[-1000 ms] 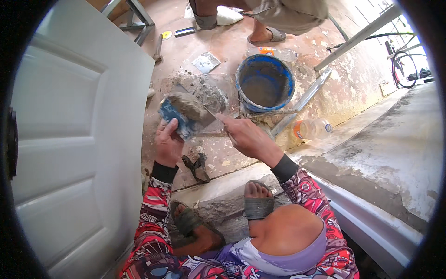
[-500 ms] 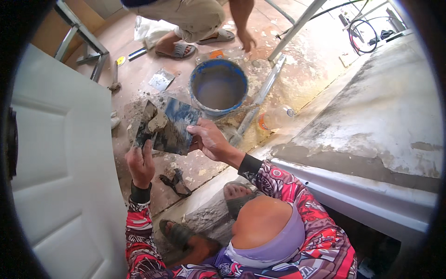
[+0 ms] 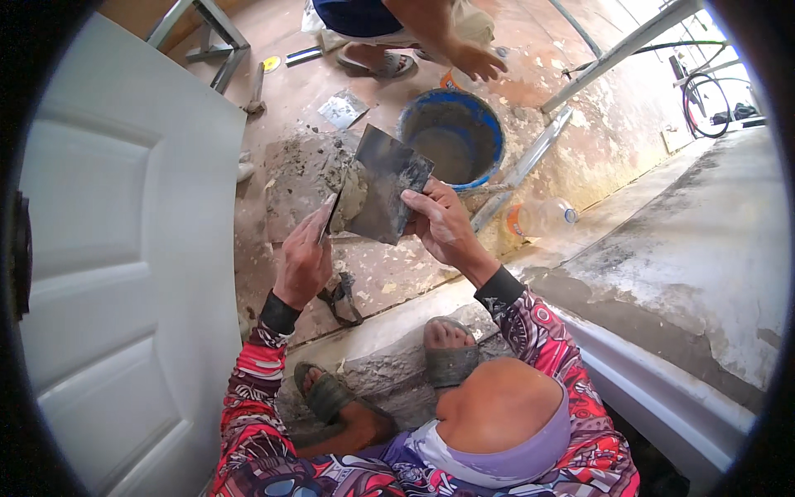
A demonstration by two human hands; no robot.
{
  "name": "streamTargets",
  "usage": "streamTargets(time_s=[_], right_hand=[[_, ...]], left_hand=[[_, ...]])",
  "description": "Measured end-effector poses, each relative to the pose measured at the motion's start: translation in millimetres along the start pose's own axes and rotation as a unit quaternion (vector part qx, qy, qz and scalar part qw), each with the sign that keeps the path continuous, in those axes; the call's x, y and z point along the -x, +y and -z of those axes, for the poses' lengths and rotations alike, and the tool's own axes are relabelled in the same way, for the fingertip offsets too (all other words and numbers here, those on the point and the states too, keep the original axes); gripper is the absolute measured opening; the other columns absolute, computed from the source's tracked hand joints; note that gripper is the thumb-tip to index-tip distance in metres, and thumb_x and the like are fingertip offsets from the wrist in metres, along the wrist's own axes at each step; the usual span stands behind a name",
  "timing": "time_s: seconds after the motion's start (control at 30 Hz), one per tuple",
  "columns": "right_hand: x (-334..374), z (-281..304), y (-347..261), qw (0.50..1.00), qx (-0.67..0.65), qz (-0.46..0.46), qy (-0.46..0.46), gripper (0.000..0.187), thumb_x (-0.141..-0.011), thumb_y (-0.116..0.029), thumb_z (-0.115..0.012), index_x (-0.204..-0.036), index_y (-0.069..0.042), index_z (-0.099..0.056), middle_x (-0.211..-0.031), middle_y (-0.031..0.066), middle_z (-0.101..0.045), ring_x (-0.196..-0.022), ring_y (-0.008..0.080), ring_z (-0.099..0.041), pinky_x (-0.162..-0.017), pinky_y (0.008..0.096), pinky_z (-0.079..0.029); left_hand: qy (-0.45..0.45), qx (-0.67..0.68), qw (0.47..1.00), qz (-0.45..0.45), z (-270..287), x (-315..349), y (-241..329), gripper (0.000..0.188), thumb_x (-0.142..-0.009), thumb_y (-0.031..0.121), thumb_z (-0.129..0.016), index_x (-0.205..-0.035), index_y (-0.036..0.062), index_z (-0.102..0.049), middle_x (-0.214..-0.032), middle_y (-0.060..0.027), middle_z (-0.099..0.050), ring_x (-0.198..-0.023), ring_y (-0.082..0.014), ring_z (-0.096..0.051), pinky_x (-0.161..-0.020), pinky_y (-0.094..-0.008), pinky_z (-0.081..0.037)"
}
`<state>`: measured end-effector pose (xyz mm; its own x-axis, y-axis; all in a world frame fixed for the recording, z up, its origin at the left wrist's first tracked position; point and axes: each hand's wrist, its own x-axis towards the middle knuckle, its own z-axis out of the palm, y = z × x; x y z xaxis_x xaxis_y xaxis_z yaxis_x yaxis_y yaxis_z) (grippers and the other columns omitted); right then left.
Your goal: The person applies plaster compound around a door frame using putty knives, scoops and mixes compound between the knives, and smooths it along the frame and wall.
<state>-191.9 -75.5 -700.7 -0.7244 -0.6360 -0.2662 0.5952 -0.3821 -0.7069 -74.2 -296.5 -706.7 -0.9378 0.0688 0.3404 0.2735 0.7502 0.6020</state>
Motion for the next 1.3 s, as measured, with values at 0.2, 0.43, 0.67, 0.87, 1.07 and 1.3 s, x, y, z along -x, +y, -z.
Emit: streamTargets(time_s=[0.2, 0.43, 0.67, 0.87, 1.07, 1.3], right_hand=[[-1, 11, 6, 0.998, -0.063, -0.017, 0.004, 0.021, -0.100, -0.008, -0.049, -0.119, -0.001, -0.054, -0.112, 0.0086, -0.066, -0.096, 0.0182, -0.068, -0.083, 0.0400, -0.060], [-16, 17, -13, 0.992, -0.122, -0.021, -0.004, 0.019, -0.100, -0.008, -0.049, -0.117, -0.002, -0.052, -0.112, 0.0091, -0.066, -0.100, 0.0202, -0.068, -0.086, 0.0425, -0.060], [-24, 33, 18, 0.990, -0.109, -0.086, 0.031, 0.013, -0.100, -0.008, -0.049, -0.112, -0.004, -0.054, -0.105, 0.0078, -0.066, -0.092, 0.0190, -0.069, -0.079, 0.0418, -0.061], [-23, 33, 25, 0.995, -0.045, -0.088, 0.012, 0.014, -0.100, -0.010, -0.050, -0.112, -0.004, -0.054, -0.104, 0.0064, -0.066, -0.090, 0.0186, -0.069, -0.078, 0.0422, -0.061], [-28, 26, 19, 0.997, -0.032, -0.065, 0.014, 0.015, -0.099, -0.009, -0.051, -0.113, -0.003, -0.054, -0.104, 0.0073, -0.066, -0.089, 0.0194, -0.069, -0.079, 0.0422, -0.061], [-40, 35, 0, 0.995, -0.089, -0.046, 0.018, 0.013, -0.098, -0.008, -0.054, -0.109, -0.003, -0.056, -0.101, 0.0078, -0.068, -0.087, 0.0183, -0.070, -0.075, 0.0383, -0.061]], left_hand=[[-0.049, -0.055, 0.997, 0.001, -2, -2, -8, 0.061, -0.075, -0.009, -0.055, -0.134, -0.0107, -0.044, -0.118, -0.0272, -0.059, -0.111, -0.0392, -0.057, -0.094, -0.0425, -0.048], [-0.108, -0.077, 0.952, 0.277, 11, 21, -70, 0.019, -0.088, 0.000, -0.057, -0.105, -0.0028, -0.062, -0.072, -0.0113, -0.061, -0.061, -0.0246, -0.059, -0.055, -0.0368, -0.044], [0.118, 0.379, 0.862, 0.317, 40, -13, -31, 0.007, -0.094, 0.005, -0.059, -0.090, -0.0002, -0.062, -0.075, 0.0067, -0.058, -0.064, -0.0009, -0.046, -0.054, -0.0206, -0.035], [0.158, 0.320, 0.893, 0.274, 37, -27, -4, 0.010, -0.093, 0.007, -0.062, -0.092, -0.0029, -0.062, -0.070, 0.0042, -0.056, -0.064, -0.0028, -0.046, -0.055, -0.0218, -0.036], [-0.015, 0.030, 0.993, 0.117, 25, -17, 9, 0.024, -0.087, 0.000, -0.059, -0.109, -0.0079, -0.058, -0.072, -0.0186, -0.059, -0.064, -0.0325, -0.058, -0.058, -0.0397, -0.046], [-0.163, -0.062, 0.982, 0.070, -21, 31, -57, 0.017, -0.085, -0.001, -0.055, -0.101, -0.0054, -0.059, -0.075, -0.0248, -0.059, -0.070, -0.0435, -0.060, -0.062, -0.0440, -0.050]])
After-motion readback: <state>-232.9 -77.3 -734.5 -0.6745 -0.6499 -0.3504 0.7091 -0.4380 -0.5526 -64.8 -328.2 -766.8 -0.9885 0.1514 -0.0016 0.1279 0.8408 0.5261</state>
